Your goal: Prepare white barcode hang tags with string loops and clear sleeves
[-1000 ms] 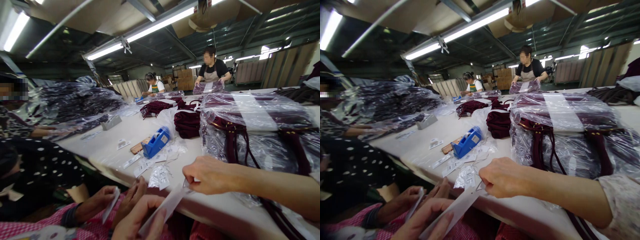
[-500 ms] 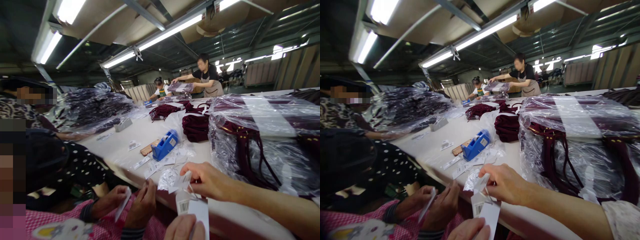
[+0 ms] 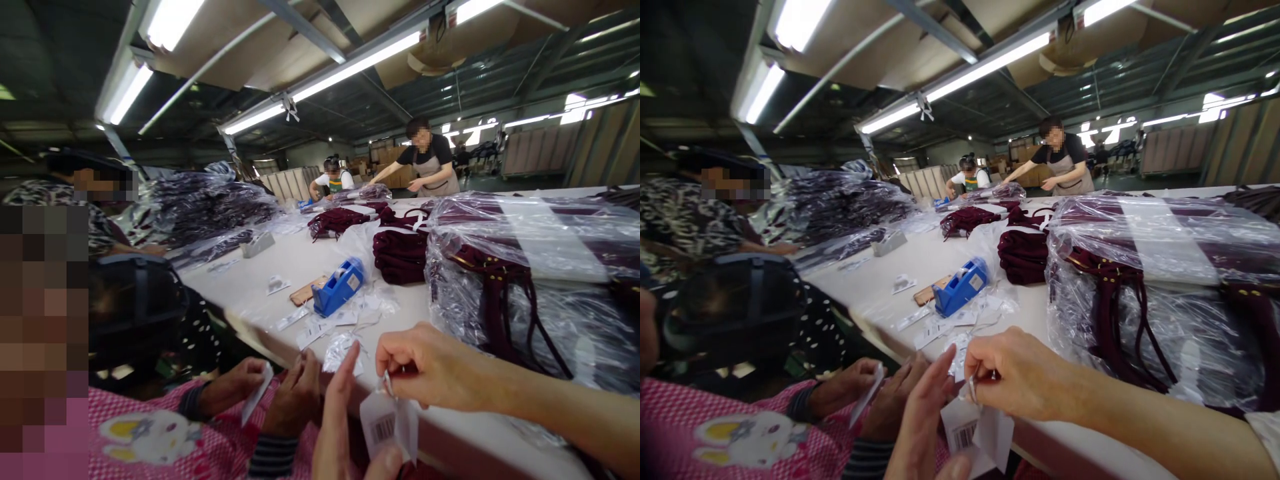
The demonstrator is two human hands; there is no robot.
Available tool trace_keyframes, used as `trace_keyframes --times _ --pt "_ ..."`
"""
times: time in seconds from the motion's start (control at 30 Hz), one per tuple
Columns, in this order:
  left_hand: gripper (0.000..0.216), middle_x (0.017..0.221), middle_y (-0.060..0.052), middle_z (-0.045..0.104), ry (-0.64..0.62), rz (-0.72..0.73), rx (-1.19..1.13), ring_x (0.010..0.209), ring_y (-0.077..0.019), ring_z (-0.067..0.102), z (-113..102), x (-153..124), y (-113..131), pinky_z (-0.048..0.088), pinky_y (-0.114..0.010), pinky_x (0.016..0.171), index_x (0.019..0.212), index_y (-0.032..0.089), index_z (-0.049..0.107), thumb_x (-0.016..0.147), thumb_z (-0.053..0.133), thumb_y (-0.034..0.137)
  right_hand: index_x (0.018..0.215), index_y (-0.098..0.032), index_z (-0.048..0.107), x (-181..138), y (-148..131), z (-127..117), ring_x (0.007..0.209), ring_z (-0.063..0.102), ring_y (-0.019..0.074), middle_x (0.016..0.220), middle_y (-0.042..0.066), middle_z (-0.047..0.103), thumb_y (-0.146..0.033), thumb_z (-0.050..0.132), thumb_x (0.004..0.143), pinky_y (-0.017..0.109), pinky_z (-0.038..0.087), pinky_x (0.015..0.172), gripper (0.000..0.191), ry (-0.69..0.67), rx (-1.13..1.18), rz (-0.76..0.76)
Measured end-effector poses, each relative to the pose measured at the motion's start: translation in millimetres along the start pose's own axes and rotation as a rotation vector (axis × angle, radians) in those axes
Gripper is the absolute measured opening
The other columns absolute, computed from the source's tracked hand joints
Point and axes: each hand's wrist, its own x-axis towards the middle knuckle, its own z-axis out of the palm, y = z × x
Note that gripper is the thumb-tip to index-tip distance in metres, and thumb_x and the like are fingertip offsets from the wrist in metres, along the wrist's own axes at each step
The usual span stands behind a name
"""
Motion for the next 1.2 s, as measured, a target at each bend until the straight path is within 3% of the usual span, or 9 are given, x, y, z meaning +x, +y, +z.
trace_keyframes --times 0.13,0.23,0.3,0.47,0.67,0.9,1.0,1.1,1.2 --pt "0.078 0.136 -0.007 0.053 -0.225 -0.341 -0.654 0.119 -0.0293 0.054 16.7 11.0 -6.7 0.044 -0.040 0.096 0.140 0.033 0.036 0.070 0.069 0.027 0.094 -0.022 0.065 1.1 -15.8 -8.2 0.069 0.060 0.0133 0.078 -0.001 0.070 -0.013 0.058 0.075 0.022 0.034 0.058 0.022 -0.079 -0.257 -0.066" --pt "0.072 0.104 -0.005 0.066 -0.322 -0.382 -0.825 0.092 -0.0216 0.062 21.1 16.0 -3.5 0.045 -0.028 0.077 0.128 0.026 0.051 0.060 0.070 0.014 0.093 -0.022 0.066 3.5 -27.0 -17.0 0.070 0.061 0.0144 0.079 0.000 0.071 -0.014 0.055 0.079 0.023 0.034 0.058 0.019 -0.200 -0.357 -0.090" --pt "0.061 0.093 -0.004 0.064 -0.348 -0.343 -0.833 0.082 -0.0177 0.059 22.0 17.6 1.9 0.042 -0.025 0.071 0.118 0.022 0.058 0.059 0.072 0.014 0.091 -0.021 0.066 4.4 -31.0 -22.2 0.069 0.061 0.0133 0.078 -0.001 0.071 -0.015 0.054 0.082 0.023 0.035 0.059 0.016 -0.255 -0.377 -0.112" --pt "0.047 0.099 -0.004 0.057 -0.294 -0.232 -0.722 0.095 -0.0196 0.052 17.6 17.6 6.8 0.040 -0.029 0.086 0.106 0.022 0.062 0.061 0.077 0.018 0.095 -0.022 0.064 3.2 -29.4 -32.4 0.078 0.062 0.0137 0.084 -0.002 0.071 -0.014 0.056 0.084 0.024 0.038 0.067 0.016 -0.308 -0.374 -0.123" --pt "0.021 0.090 -0.003 0.056 -0.268 -0.297 -0.451 0.081 -0.0155 0.051 9.6 21.3 -11.0 0.039 -0.026 0.072 0.100 0.020 0.068 0.080 0.066 0.024 0.098 -0.020 0.063 9.4 -34.1 -42.8 0.078 0.062 0.0167 0.084 0.001 0.070 -0.023 0.053 0.090 0.027 0.038 0.067 0.013 -0.298 -0.446 -0.140" --pt "0.011 0.087 -0.003 0.058 -0.097 -0.163 -0.312 0.085 -0.0184 0.053 12.2 33.1 -18.6 0.038 -0.027 0.076 0.083 0.019 0.068 0.083 0.060 0.026 0.100 -0.020 0.063 21.4 -44.9 -54.9 0.069 0.061 0.0111 0.087 -0.002 0.070 -0.025 0.062 0.083 0.021 0.042 0.063 0.018 -0.306 -0.260 -0.125" --pt "0.013 0.089 -0.003 0.059 -0.048 -0.085 -0.245 0.091 -0.0202 0.053 6.3 40.1 -12.1 0.037 -0.029 0.084 0.079 0.019 0.065 0.084 0.059 0.029 0.105 -0.021 0.063 25.1 -54.4 -62.9 0.069 0.056 0.0106 0.091 -0.001 0.066 -0.012 0.062 0.076 0.022 0.042 0.065 0.031 -0.336 -0.328 -0.205" --pt "0.014 0.090 -0.003 0.063 -0.066 -0.134 -0.332 0.094 -0.0211 0.054 2.3 48.9 -1.8 0.038 -0.030 0.087 0.075 0.019 0.061 0.084 0.058 0.029 0.111 -0.021 0.061 28.4 -68.3 -71.4 0.072 0.053 0.0105 0.098 0.001 0.064 0.002 0.049 0.067 0.022 0.041 0.067 0.051 -0.363 -0.386 -0.281" --pt "0.017 0.075 0.000 0.062 -0.060 -0.301 -0.552 0.072 -0.0156 0.054 5.1 59.1 8.2 0.040 -0.026 0.071 0.074 0.018 0.060 0.081 0.062 0.034 0.115 -0.021 0.059 31.4 -81.8 -77.3 0.071 0.053 0.0106 0.099 0.000 0.064 0.003 0.045 0.066 0.021 0.041 0.064 0.056 -0.365 -0.374 -0.276"
